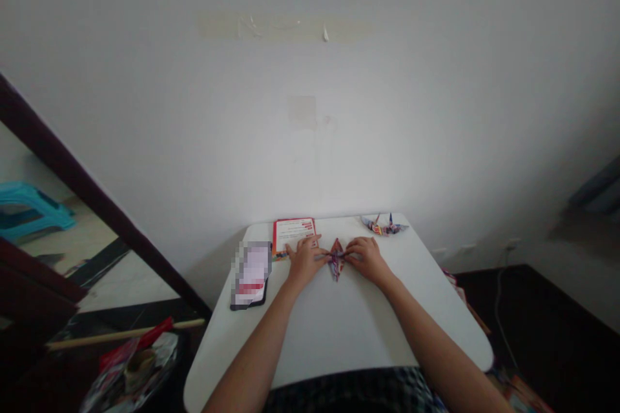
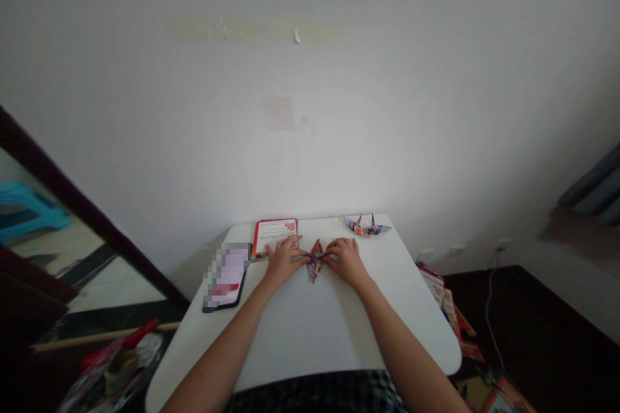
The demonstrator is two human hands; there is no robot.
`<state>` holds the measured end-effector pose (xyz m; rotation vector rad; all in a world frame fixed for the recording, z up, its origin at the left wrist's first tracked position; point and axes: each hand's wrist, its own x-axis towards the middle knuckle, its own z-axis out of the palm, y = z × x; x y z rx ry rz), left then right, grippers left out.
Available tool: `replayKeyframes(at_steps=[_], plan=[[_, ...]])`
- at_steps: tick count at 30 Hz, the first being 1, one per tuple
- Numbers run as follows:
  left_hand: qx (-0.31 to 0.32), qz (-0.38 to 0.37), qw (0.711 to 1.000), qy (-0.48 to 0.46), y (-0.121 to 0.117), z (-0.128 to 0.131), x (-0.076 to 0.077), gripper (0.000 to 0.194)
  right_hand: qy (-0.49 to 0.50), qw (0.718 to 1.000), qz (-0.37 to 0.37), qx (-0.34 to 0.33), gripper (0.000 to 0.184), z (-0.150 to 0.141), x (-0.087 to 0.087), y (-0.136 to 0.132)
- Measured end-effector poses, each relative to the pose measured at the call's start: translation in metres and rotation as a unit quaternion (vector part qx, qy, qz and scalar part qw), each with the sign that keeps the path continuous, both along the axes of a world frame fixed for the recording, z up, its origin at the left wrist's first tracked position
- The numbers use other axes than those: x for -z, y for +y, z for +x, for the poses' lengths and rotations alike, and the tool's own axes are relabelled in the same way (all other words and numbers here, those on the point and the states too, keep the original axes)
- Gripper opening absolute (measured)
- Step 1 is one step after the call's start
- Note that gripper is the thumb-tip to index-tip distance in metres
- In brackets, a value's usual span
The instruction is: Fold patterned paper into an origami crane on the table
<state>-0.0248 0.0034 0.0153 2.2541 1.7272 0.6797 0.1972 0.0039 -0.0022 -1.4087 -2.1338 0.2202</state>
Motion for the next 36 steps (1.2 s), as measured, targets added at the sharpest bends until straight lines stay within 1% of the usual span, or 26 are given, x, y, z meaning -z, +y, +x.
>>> replayKeyframes(at_steps=[4,12,19,25,30,33,36], plan=[[-0.015,0.001,1.000,-0.008,0.001,0.003,0.000,0.013,0.012,1.000,-0.013,0.020,0.011,-0.003,0.001,0.001],[-0.036,0.004,0.999,-0.016,0.004,0.008,0.005,0.013,0.014,0.996,-0.042,0.072,0.017,-0.013,-0.002,-0.001],[-0.025,0.013,1.000,-0.012,0.003,0.008,0.006,0.016,0.033,0.996,-0.056,0.068,0.014,-0.014,-0.001,0.000],[-0.034,0.014,0.999,0.002,0.005,0.008,0.009,0.008,0.014,0.994,-0.077,0.081,0.016,-0.017,-0.008,-0.004],[-0.038,0.007,0.999,0.018,0.008,0.006,0.012,0.012,0.001,0.990,-0.082,0.118,0.018,-0.025,-0.013,-0.009],[-0.043,0.001,0.999,0.018,0.008,0.006,0.013,0.012,-0.006,0.986,-0.089,0.143,0.019,-0.029,-0.014,-0.010],[-0.047,0.001,0.999,0.019,0.008,0.006,0.013,0.015,-0.010,0.984,-0.093,0.152,0.020,-0.030,-0.014,-0.010]])
